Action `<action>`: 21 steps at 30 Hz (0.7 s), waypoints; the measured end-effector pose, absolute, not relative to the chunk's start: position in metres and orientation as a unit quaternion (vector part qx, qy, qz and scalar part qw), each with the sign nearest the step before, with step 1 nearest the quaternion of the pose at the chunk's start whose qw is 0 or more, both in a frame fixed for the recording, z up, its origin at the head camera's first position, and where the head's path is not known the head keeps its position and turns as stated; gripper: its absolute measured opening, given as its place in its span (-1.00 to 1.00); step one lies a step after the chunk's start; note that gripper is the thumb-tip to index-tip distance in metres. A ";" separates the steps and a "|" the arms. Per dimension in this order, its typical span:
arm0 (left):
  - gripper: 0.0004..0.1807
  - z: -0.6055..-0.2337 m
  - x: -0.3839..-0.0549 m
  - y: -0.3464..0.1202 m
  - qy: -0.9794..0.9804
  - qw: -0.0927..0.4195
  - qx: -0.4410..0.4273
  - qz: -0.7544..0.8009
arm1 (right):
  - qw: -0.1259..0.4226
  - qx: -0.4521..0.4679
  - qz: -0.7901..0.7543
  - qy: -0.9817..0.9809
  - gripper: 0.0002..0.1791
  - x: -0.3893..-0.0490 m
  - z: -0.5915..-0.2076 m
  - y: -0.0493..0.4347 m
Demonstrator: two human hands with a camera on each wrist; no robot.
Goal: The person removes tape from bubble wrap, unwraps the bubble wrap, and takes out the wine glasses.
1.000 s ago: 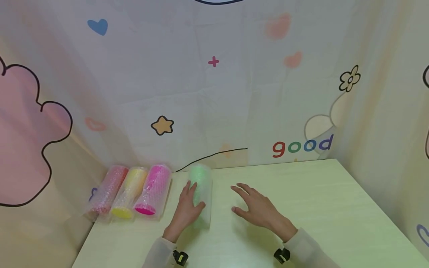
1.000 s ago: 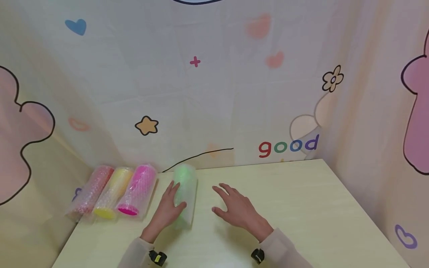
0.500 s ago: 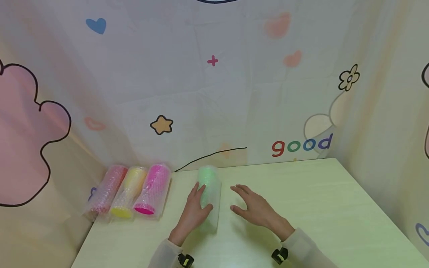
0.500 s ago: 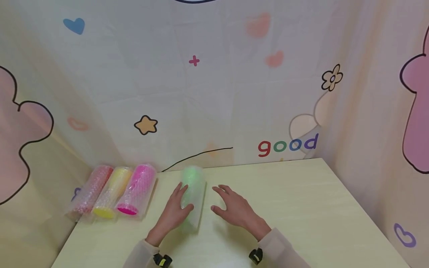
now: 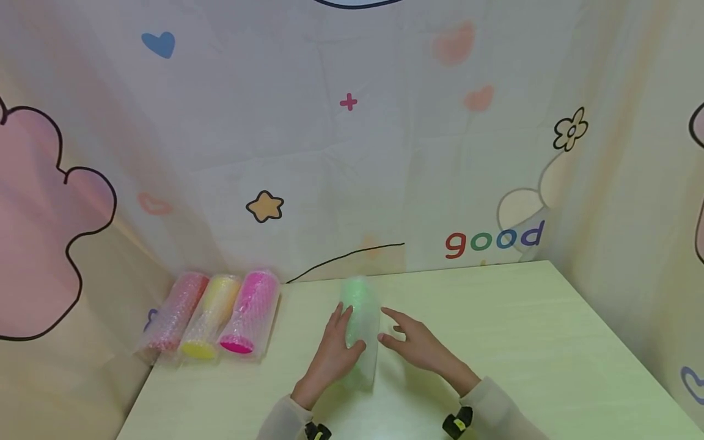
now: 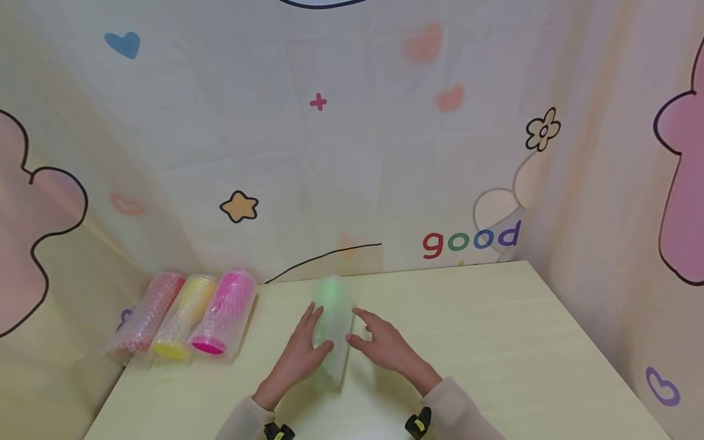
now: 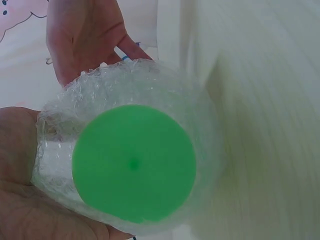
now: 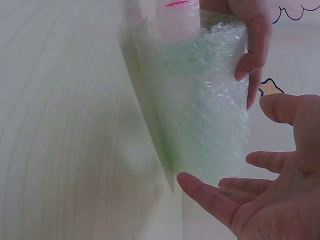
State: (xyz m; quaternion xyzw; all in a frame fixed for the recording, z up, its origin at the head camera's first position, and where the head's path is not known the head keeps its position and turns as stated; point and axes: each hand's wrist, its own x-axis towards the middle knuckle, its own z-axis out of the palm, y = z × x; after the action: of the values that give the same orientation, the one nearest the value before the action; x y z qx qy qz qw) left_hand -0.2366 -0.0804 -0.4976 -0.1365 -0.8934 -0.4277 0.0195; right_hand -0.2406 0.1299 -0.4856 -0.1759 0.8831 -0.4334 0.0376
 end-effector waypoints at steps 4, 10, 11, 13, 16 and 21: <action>-0.20 -0.498 -0.234 -0.074 -0.886 0.010 -0.153 -0.437 | 0.041 -0.177 -0.438 0.881 -0.28 -0.241 -0.489 0.130; -0.18 -0.498 -0.232 -0.070 -0.885 -0.015 -0.166 -0.434 | 0.041 -0.180 -0.443 0.877 -0.28 -0.241 -0.494 0.131; -0.18 -0.497 -0.232 -0.070 -0.885 -0.020 -0.169 -0.434 | 0.041 -0.181 -0.443 0.877 -0.28 -0.242 -0.495 0.131; -0.18 -0.497 -0.232 -0.071 -0.884 -0.035 -0.169 -0.435 | 0.042 -0.181 -0.442 0.877 -0.29 -0.242 -0.497 0.130; -0.20 -0.498 -0.232 -0.074 -0.882 -0.051 -0.161 -0.441 | 0.044 -0.182 -0.448 0.874 -0.29 -0.242 -0.499 0.128; -0.20 -0.498 -0.234 -0.078 -0.874 -0.070 -0.131 -0.462 | 0.044 -0.191 -0.453 0.870 -0.28 -0.241 -0.497 0.124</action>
State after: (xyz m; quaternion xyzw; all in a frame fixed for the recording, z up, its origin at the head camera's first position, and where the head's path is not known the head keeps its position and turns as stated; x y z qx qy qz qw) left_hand -0.2335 -0.0776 -0.4985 -0.1313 -0.8743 -0.4620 -0.0695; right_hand -0.2410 0.1244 -0.4973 -0.1914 0.8695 -0.4532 0.0438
